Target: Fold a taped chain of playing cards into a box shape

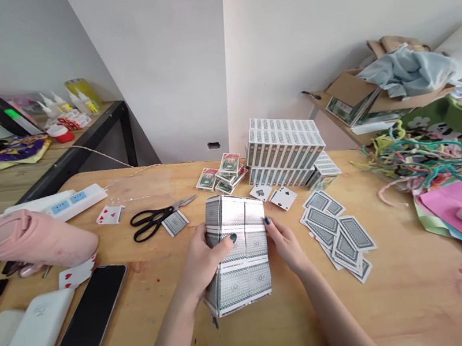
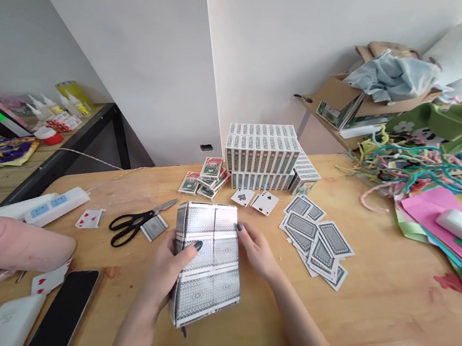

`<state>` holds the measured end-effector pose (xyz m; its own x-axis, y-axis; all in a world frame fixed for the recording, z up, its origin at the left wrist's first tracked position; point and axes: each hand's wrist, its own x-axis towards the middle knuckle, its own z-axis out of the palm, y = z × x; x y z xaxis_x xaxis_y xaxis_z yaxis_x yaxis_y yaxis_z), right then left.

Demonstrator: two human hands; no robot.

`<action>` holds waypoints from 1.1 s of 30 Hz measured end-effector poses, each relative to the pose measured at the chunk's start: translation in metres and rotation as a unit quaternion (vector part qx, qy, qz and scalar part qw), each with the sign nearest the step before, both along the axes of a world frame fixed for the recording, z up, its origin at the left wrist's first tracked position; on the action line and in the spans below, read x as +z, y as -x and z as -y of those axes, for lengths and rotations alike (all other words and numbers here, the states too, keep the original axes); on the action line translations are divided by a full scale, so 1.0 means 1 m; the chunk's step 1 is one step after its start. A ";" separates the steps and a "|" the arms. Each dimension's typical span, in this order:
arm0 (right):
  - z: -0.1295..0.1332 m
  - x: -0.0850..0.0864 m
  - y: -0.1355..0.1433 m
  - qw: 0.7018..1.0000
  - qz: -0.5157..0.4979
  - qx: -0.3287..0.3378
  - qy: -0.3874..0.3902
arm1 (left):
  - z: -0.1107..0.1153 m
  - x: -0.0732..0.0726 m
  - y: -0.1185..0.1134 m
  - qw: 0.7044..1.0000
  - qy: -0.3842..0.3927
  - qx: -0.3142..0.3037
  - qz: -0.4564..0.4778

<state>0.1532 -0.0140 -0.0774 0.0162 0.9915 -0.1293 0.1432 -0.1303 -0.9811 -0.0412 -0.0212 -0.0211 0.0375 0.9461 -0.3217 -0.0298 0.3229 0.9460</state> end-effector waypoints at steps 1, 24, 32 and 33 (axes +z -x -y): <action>-0.010 0.001 -0.007 0.991 0.113 -0.067 -0.034 | 0.000 -0.001 0.002 1.000 0.006 0.008 -0.012; -0.034 -0.008 -0.135 0.929 0.343 -0.099 0.098 | 0.004 -0.004 0.002 0.983 0.085 0.088 0.138; -0.028 0.018 -0.110 0.976 0.182 -0.090 0.080 | -0.011 0.002 0.003 0.968 0.071 0.093 0.222; -0.028 0.023 -0.104 0.981 0.155 -0.092 0.072 | -0.015 0.003 0.004 0.966 0.070 0.100 0.226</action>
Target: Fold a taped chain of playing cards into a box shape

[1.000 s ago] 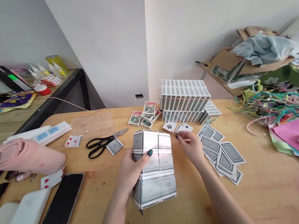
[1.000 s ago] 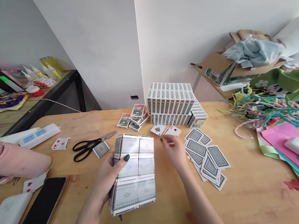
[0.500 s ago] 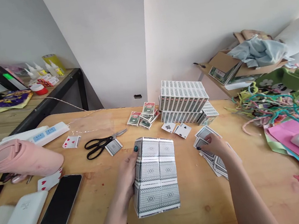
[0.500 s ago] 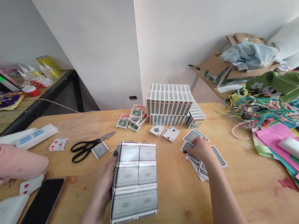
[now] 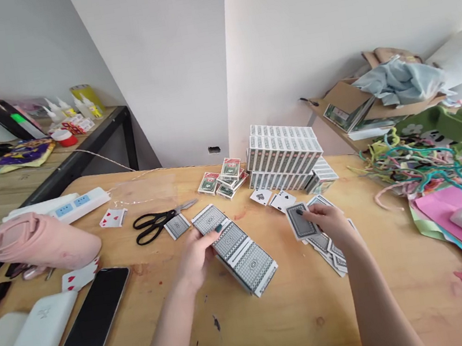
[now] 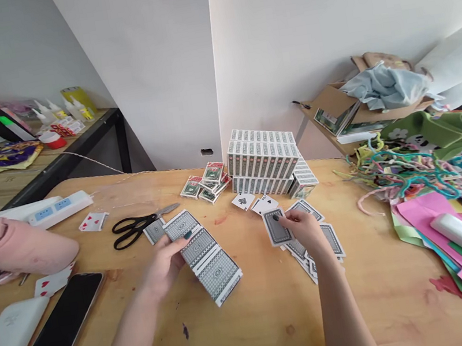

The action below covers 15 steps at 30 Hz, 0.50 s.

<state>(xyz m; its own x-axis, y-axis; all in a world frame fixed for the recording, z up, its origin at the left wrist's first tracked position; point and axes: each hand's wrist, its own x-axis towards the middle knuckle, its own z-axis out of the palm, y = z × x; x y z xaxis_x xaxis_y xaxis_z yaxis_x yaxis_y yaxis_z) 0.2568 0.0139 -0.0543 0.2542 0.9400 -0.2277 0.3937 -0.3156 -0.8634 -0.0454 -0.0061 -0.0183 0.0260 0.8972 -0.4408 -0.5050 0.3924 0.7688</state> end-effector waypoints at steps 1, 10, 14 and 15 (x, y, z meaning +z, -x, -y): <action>0.000 0.006 0.007 1.000 -0.026 0.001 -0.010 | -0.005 0.001 0.001 1.000 -0.005 0.009 0.002; 0.015 0.073 0.092 0.938 -0.300 0.098 -0.142 | -0.033 0.025 0.002 0.993 -0.093 -0.066 -0.011; 0.027 0.089 0.113 0.933 -0.288 0.139 -0.162 | -0.036 0.034 -0.004 0.989 -0.105 -0.102 -0.012; 0.028 0.090 0.114 0.935 -0.279 0.138 -0.167 | -0.037 0.035 -0.005 0.989 -0.108 -0.103 -0.010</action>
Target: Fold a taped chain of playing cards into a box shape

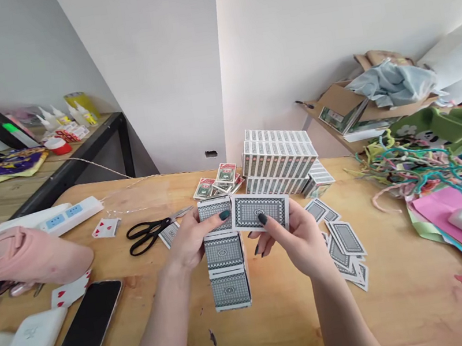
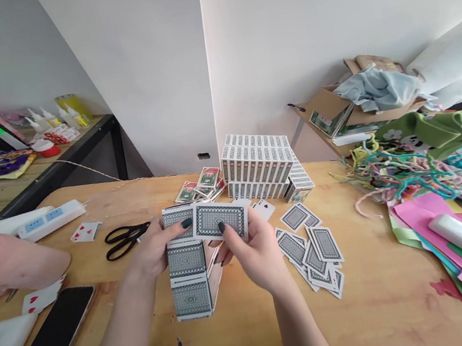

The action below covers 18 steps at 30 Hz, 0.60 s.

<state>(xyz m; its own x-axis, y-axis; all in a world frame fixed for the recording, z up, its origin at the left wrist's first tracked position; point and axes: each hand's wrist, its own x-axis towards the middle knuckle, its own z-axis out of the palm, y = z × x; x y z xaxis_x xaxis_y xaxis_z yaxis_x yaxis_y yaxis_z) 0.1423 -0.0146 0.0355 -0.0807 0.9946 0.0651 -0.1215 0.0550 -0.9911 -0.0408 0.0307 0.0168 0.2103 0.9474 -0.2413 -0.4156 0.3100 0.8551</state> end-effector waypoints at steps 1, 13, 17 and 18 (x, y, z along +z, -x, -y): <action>0.002 0.000 0.001 1.000 0.010 -0.008 -0.004 | 0.000 0.001 -0.001 1.000 0.000 0.001 0.003; 0.011 0.003 0.014 0.998 0.040 -0.040 -0.025 | -0.001 -0.004 -0.004 0.999 0.034 0.022 -0.027; 0.013 -0.001 0.026 0.996 0.068 -0.050 -0.024 | -0.006 -0.009 -0.003 0.998 0.037 0.050 -0.005; 0.015 -0.002 0.030 0.996 0.076 -0.050 -0.023 | -0.006 -0.010 -0.002 0.998 0.038 0.054 0.000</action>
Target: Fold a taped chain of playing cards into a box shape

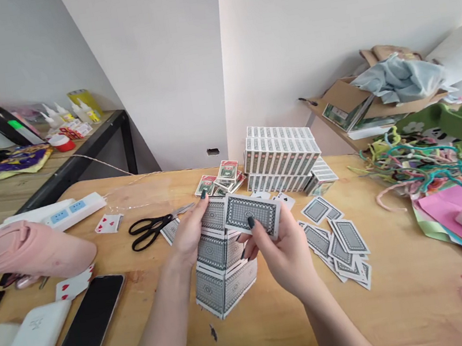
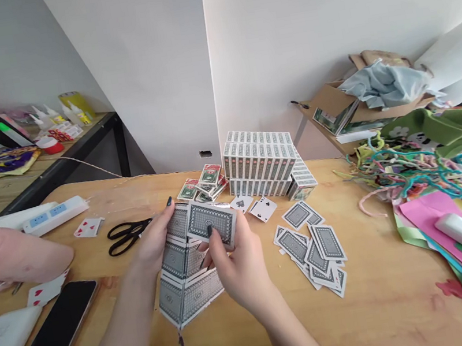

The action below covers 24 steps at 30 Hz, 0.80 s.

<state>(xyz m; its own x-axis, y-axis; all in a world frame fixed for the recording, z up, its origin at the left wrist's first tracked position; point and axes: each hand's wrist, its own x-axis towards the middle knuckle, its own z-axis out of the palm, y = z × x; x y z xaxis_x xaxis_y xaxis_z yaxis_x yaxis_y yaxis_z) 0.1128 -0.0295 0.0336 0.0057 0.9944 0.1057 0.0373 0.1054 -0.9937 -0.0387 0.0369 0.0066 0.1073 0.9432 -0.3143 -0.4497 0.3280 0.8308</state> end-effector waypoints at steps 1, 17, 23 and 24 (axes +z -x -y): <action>0.002 -0.001 0.003 1.000 0.004 0.002 0.002 | 0.000 -0.001 0.001 1.000 -0.001 0.005 0.001; 0.010 0.019 -0.017 0.979 -0.079 0.091 0.168 | 0.013 0.009 -0.004 0.985 -0.091 0.009 -0.143; 0.006 0.020 -0.025 0.970 -0.089 0.104 0.201 | 0.015 0.008 -0.006 0.967 -0.138 0.020 -0.212; 0.006 0.021 -0.026 0.970 -0.088 0.104 0.202 | 0.015 0.007 -0.006 0.965 -0.144 0.015 -0.219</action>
